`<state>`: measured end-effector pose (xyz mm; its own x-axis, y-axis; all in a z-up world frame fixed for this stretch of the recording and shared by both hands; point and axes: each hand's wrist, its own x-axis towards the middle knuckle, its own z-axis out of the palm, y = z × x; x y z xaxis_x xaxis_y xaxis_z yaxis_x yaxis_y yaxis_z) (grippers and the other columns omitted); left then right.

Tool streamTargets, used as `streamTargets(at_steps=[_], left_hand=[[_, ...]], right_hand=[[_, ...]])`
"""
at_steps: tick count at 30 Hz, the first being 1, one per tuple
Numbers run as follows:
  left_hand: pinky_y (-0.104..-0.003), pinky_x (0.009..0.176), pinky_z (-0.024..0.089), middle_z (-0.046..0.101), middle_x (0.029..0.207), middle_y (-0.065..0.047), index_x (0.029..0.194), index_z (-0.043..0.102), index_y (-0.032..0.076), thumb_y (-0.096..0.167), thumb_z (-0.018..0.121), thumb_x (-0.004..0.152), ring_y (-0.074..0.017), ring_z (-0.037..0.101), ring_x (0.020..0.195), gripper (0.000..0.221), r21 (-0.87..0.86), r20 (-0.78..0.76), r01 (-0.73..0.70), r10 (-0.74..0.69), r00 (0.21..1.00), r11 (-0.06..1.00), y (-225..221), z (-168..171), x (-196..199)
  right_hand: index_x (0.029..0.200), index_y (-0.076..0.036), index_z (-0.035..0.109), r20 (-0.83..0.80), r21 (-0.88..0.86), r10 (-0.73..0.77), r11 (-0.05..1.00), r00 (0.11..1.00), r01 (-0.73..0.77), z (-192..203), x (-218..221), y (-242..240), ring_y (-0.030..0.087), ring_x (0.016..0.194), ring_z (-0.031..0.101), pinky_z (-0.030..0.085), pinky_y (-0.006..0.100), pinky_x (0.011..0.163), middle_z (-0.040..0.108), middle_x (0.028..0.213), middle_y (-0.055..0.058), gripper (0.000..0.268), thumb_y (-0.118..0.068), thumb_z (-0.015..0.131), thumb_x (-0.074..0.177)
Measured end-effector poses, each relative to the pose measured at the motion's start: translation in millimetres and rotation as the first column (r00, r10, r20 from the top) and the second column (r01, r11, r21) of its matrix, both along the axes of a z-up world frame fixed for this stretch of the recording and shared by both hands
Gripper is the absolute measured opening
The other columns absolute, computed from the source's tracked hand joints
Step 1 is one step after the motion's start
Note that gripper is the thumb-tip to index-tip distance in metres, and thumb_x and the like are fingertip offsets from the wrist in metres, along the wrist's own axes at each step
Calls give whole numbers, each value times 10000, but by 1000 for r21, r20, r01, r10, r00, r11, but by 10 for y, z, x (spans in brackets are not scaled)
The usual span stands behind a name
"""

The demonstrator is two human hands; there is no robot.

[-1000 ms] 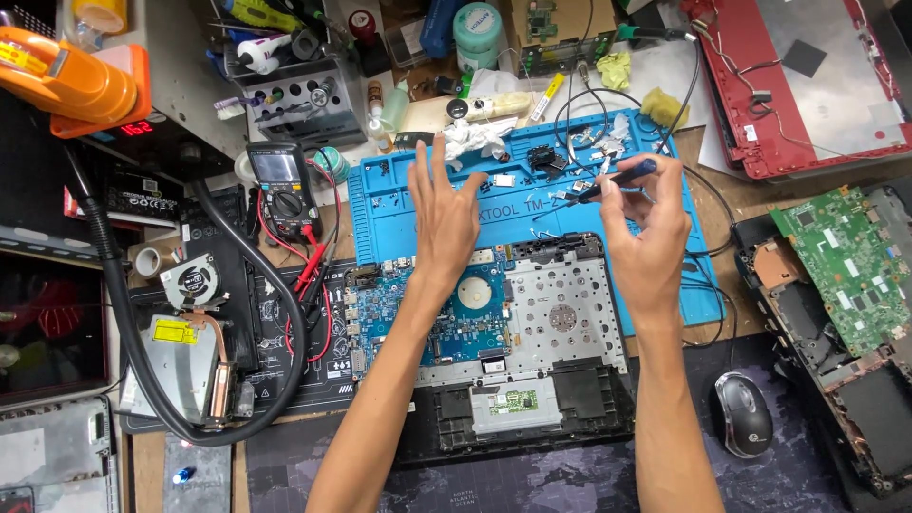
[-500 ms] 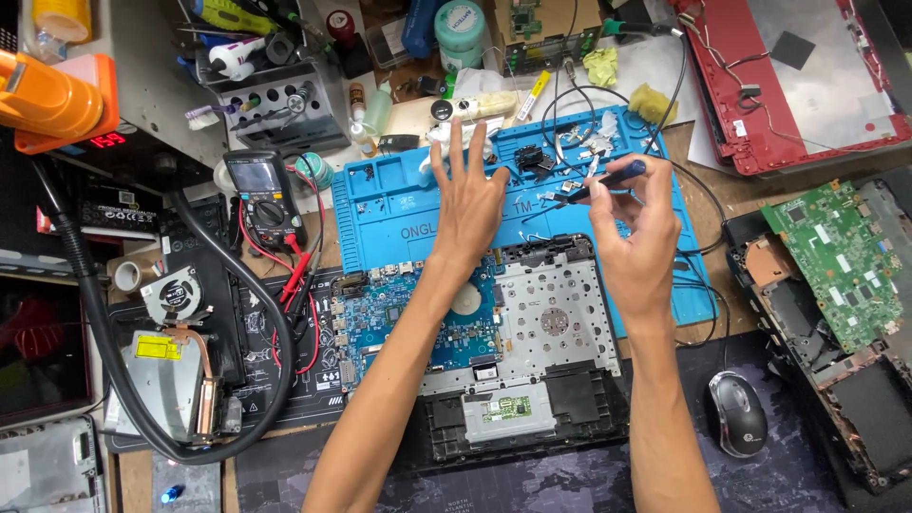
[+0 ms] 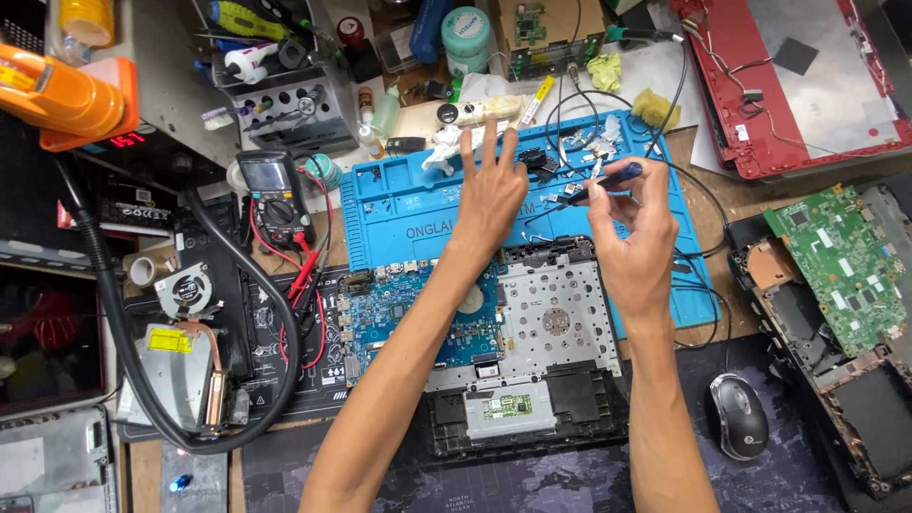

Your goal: Installing a motherboard into a laptop chassis and connecting internal ribbon cables and wiring.

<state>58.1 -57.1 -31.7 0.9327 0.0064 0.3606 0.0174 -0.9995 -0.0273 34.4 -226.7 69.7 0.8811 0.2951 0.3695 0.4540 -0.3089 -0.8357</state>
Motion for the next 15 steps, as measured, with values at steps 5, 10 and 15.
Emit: streamTargets(at_steps=[5,10,15], left_hand=[[-652,1181,169,596,1325,-135,914,743,121,21,769,784,-330,410,1419,166,-68,5,-2,2,1000,998,82,-71,-41],[-633,1106,256,619,1158,-98,877,667,113,66,730,808,-287,554,1220,105,-452,112,15,40,993,892,268,48,-577],[-495,1020,327,580,1092,18,972,632,164,150,689,960,-180,585,1136,60,-870,144,87,80,986,486,474,341,-1369]], right_hand=[[1239,-18,453,3,13,-2,1000,1000,2,29,-25,0,402,939,729,603,491,846,643,1053,272,167,-4,510,1083],[1224,-10,475,25,59,3,998,1000,-5,8,-38,-5,413,913,728,604,504,831,641,1023,280,167,14,534,1070],[1211,-64,486,26,254,-8,967,1000,1,109,-123,33,313,972,739,623,407,866,658,1061,208,146,-37,572,1096]])
